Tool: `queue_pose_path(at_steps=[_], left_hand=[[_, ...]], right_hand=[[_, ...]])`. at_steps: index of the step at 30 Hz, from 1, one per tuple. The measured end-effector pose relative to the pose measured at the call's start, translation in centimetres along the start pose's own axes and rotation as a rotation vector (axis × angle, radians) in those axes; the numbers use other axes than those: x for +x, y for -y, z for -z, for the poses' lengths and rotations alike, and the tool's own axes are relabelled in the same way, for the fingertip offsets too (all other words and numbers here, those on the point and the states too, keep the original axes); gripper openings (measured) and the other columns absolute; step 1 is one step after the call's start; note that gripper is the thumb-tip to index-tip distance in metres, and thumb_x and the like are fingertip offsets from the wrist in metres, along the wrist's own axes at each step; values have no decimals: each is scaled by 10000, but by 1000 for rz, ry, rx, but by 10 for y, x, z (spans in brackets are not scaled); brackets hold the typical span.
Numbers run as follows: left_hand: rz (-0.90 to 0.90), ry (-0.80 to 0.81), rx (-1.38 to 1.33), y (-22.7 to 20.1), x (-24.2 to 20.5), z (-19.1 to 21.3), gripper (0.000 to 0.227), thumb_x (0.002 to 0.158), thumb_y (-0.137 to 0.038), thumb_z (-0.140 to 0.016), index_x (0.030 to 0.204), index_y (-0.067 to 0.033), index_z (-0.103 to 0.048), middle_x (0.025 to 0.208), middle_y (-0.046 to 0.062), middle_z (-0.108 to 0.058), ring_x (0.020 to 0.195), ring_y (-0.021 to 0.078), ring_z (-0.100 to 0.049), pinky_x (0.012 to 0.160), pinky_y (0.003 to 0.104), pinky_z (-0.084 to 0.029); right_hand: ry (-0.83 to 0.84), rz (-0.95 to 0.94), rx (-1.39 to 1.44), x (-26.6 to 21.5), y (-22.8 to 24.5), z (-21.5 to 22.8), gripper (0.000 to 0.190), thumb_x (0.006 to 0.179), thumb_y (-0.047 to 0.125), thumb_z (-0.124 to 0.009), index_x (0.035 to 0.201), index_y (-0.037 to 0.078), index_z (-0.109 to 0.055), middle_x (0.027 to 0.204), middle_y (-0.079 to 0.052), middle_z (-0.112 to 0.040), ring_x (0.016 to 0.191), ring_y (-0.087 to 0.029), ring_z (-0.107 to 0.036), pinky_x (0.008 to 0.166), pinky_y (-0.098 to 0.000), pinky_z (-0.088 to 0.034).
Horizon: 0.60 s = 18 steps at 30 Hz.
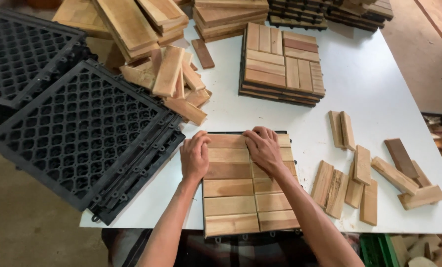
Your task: Assembling decorative wood tiles by placing small wooden slats into a plastic grid base and checking alignment with a ruler.
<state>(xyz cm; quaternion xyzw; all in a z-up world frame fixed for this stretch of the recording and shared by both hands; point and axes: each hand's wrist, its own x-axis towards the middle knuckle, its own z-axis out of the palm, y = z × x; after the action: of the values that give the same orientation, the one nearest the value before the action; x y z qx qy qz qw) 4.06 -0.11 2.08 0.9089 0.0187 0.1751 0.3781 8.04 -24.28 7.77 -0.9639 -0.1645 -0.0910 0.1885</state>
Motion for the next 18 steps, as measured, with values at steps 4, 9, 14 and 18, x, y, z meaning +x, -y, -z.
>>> queue_pose_path(at_steps=[4, 9, 14, 18], left_hand=[[-39, -72, -19, -7, 0, 9, 285, 1009, -198, -441, 1145, -285, -676, 1300, -81, -669, 1102, 244, -626, 903, 437, -495], [-20, -182, -326, -9, -15, 18, 320, 982, -159, -522, 1280, -121, -633, 1305, 130, -688, 1117, 337, -675, 957, 447, -553], [-50, -101, -385, -35, -40, 63, 307, 966, -134, -557, 1227, 7, -636, 1308, 253, -648, 1136, 405, -668, 976, 467, -554], [-197, -258, -366, -55, 5, 111, 190, 1001, -174, -596, 1134, -70, -683, 1096, 141, -712, 894, 297, -733, 837, 406, -583]], right_hand=[[35, 31, -55, 1, 14, 11, 282, 1034, 516, -497, 1196, 335, -640, 1154, -13, -594, 1253, -223, -552, 1144, -394, -334], [110, -14, -115, -1, 19, 15, 523, 1009, 596, -482, 1406, 268, -576, 1352, -83, -561, 1364, -265, -490, 1198, -443, -265], [289, -200, -107, 23, 36, 17, 672, 998, 718, -411, 1483, 259, -488, 1436, -93, -542, 1411, -254, -462, 1238, -451, -208], [270, -299, 247, 81, 50, -17, 788, 947, 782, -500, 1508, 228, -473, 1431, -149, -571, 1411, -307, -491, 1214, -497, -307]])
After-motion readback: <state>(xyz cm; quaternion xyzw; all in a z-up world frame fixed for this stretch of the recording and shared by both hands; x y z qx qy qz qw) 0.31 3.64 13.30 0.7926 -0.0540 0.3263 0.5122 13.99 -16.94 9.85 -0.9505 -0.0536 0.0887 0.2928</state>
